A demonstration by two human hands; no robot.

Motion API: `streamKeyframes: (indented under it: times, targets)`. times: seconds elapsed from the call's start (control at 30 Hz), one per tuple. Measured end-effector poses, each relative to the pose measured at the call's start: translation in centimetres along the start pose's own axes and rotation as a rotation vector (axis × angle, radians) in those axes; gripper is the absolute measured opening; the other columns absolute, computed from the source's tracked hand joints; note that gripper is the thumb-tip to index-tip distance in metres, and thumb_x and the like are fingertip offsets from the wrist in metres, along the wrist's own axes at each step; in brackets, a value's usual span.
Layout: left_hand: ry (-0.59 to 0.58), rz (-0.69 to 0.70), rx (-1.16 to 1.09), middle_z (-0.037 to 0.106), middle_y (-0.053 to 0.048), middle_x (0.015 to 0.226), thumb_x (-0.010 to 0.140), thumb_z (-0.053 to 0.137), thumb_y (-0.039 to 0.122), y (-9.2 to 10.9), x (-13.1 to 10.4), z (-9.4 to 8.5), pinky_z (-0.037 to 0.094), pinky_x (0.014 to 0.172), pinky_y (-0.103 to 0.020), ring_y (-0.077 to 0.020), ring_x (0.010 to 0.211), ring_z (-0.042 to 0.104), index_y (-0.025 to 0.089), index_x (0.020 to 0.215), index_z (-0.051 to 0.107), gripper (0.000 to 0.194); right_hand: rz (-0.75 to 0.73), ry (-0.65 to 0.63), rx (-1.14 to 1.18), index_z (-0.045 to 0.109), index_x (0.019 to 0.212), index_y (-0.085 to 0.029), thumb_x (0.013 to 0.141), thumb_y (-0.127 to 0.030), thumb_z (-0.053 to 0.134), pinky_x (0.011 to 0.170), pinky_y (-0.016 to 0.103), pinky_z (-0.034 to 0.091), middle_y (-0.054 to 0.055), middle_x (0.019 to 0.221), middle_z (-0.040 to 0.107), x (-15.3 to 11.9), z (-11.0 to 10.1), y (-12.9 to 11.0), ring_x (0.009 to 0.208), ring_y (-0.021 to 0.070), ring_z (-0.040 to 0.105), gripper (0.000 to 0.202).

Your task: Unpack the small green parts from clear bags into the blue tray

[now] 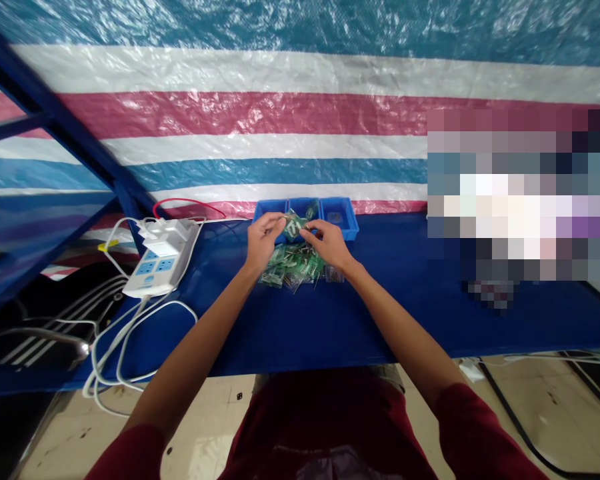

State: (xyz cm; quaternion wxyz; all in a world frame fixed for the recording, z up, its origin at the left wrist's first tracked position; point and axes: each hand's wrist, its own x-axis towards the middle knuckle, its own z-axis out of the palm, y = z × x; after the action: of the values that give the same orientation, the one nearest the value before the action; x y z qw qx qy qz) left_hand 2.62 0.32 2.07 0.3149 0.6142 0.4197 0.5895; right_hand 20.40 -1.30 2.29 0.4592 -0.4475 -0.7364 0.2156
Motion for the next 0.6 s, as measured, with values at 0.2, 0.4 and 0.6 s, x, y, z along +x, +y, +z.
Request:
streamKeyframes:
  times: [0.2,0.4,0.6]
  targets:
    - [-0.086,-0.121,-0.015,0.070,-0.003,0.079,0.075,0.069,0.050,-0.3,-1.0,0.0,0.053,0.071,-0.029,-0.0178,0.074,0.065,0.016,0.092,0.070,0.038,-0.026,0.000,-0.076,0.063,0.075,-0.018,0.090,-0.032,0.054,0.066,0.027,0.039,0.002,0.074,0.063,-0.1,-0.3,0.8,0.063,0.0138,0.052,0.022]
    - [-0.250,-0.133,0.006,0.070,-0.005,0.079,0.069,0.076,0.045,-0.1,-1.7,0.1,0.052,0.062,-0.027,-0.0171,0.069,0.064,0.014,0.089,0.069,0.038,-0.052,0.011,-0.124,0.063,0.078,-0.019,0.090,-0.030,0.052,0.066,0.027,0.039,0.002,0.074,0.065,-1.3,-0.2,1.1,0.065,0.0152,0.055,0.019]
    - [-0.289,-0.136,-0.008,0.067,-0.002,0.068,0.069,0.076,0.041,0.4,-2.1,0.4,0.052,0.057,-0.026,-0.0149,0.059,0.063,0.014,0.077,0.066,0.029,-0.014,0.038,-0.105,0.065,0.087,-0.019,0.089,-0.030,0.054,0.066,0.026,0.042,0.002,0.075,0.067,-2.3,0.0,0.9,0.063,0.0151,0.057,0.015]
